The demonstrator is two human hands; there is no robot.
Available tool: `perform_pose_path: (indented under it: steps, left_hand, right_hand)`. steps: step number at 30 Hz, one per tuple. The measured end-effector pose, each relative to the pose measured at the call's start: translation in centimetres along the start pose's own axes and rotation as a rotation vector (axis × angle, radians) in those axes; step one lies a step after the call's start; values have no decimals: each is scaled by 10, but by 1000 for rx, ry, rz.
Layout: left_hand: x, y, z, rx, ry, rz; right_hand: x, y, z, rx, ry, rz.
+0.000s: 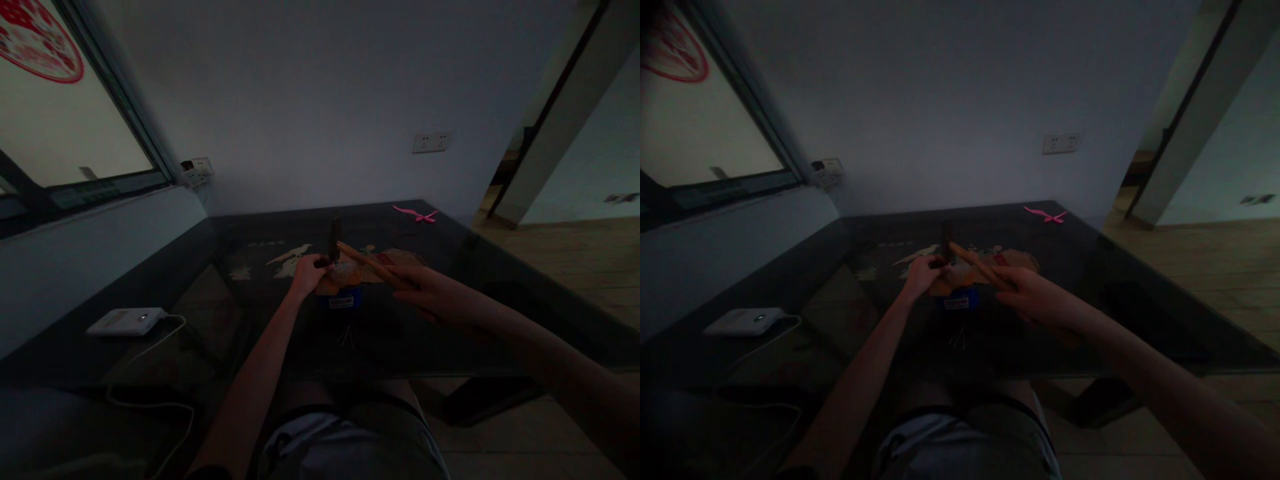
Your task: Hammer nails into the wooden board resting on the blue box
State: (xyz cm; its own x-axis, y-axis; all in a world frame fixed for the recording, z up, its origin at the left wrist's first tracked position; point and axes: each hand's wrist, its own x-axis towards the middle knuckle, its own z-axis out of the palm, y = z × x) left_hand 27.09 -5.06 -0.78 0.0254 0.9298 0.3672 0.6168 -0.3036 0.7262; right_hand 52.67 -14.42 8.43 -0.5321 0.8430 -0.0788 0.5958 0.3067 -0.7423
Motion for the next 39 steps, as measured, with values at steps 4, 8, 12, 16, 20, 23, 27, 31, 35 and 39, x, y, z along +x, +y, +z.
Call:
perform_pose_path:
  steps: [4,8,12,16,20,23,27,31,35,39]
  left_hand:
    - [2,-2,2,-67,-12,-11]
    - [2,-1,1,-74,-10,-26]
    - [1,0,-1,-7,5,-1]
    - [1,-2,2,-81,-1,-10]
    - [2,-1,3,-74,10,-27]
    - [1,1,1,-25,13,-30]
    - [1,0,1,-48,2,-19]
    - [1,-2,3,-87,3,-29]
    - [1,0,1,-32,12,-25]
    - [-1,5,-2,-17,4,-17]
  right_hand:
    - [-3,-4,-5,3,48,-69]
    - [-1,-2,-3,4,20,-49]
    - [1,1,-1,-29,-11,-25]
    - [-4,-8,-5,-31,38,-42]
    - [-3,-10,-4,-37,41,-50]
    - [0,-3,-2,-29,1,-29]
    - [-2,-2,-4,17,-2,-50]
    - [-5,-7,-6,-9,33,-62]
    - [1,-1,-1,-28,33,-57]
    - [1,-1,-2,-36,20,-33]
